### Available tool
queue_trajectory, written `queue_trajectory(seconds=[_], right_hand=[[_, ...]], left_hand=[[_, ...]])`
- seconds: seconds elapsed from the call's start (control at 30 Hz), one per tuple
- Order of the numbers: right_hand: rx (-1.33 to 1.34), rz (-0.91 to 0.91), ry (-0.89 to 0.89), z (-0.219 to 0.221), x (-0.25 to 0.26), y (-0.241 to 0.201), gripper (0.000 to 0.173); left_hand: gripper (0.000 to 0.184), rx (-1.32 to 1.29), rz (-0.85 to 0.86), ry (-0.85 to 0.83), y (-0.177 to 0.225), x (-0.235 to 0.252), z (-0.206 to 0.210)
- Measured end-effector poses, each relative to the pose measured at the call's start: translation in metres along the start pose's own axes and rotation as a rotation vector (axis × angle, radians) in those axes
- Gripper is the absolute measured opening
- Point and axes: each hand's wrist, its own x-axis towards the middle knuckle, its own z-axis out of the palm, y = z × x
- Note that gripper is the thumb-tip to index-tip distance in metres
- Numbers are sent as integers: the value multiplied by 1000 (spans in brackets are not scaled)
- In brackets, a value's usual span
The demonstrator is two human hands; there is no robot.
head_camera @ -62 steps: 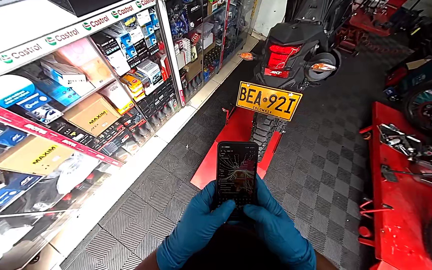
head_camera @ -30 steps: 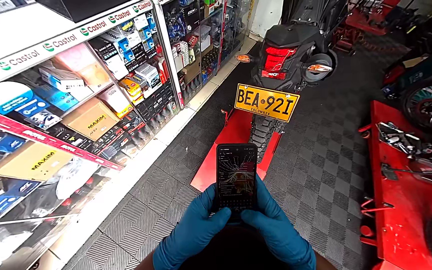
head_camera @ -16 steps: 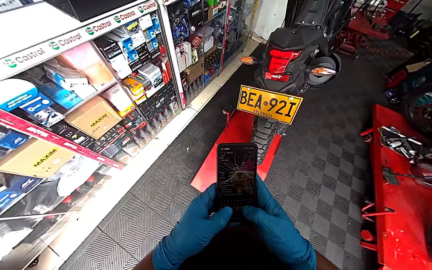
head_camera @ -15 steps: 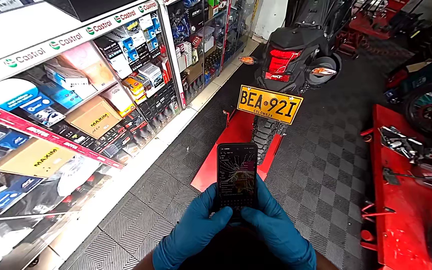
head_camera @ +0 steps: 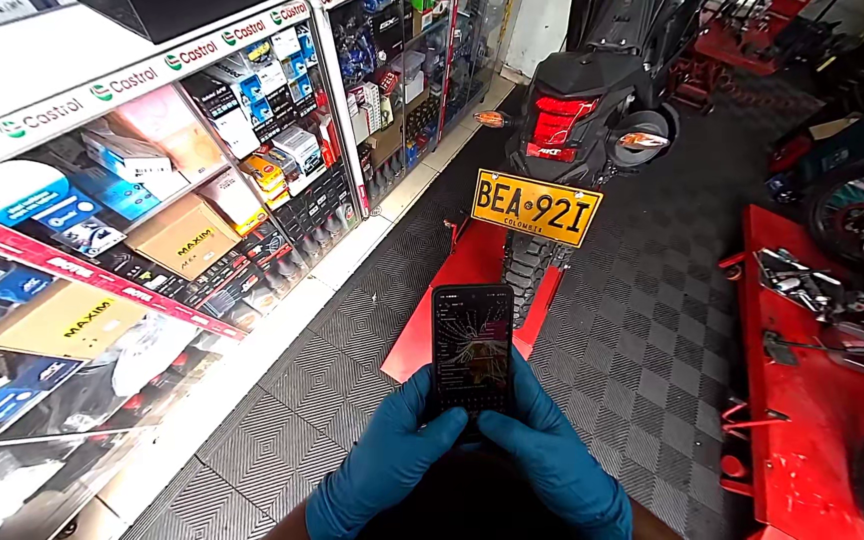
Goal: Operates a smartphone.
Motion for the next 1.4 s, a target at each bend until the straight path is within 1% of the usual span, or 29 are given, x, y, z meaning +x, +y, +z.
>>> queue_trajectory(seconds=[0.27, 0.53, 0.67, 0.73, 0.8, 0.87, 1.0, 1.07, 1.2, 1.27, 1.4], right_hand=[[-8, 10, -54, -7, 1, 3, 75], [-14, 15, 45, 4, 5, 2, 67], [-24, 24, 45, 6, 6, 2, 80], [-35, 29, 61, 8, 8, 2, 84], [-48, 32, 71, 8, 8, 2, 86], [-47, 13, 42, 7, 8, 4, 87], [-44, 1, 14, 3, 7, 6, 90], [-33, 12, 2, 2, 6, 6, 88], [-14, 18, -16, 0, 5, 4, 80], [-9, 7, -22, 1, 6, 4, 77], [-12, 4, 31, 5, 8, 4, 69]], left_hand=[[35, 8, -14, 4, 3, 0, -3], [37, 9, -14, -8, 0, -1, -4], [34, 20, -12, 24, 0, 0, -3], [35, 10, -15, 15, 0, 0, -4], [34, 18, -11, 14, 0, 0, -4], [33, 29, -6, 26, 0, 0, -4], [37, 20, -2, 9, -1, 0, -7], [37, 16, -2, -3, -1, 0, -8], [35, -8, 27, -63, -3, 0, -13], [33, 37, 35, -52, -3, 0, -15], [32, 23, 35, -50, -2, 0, -13]])
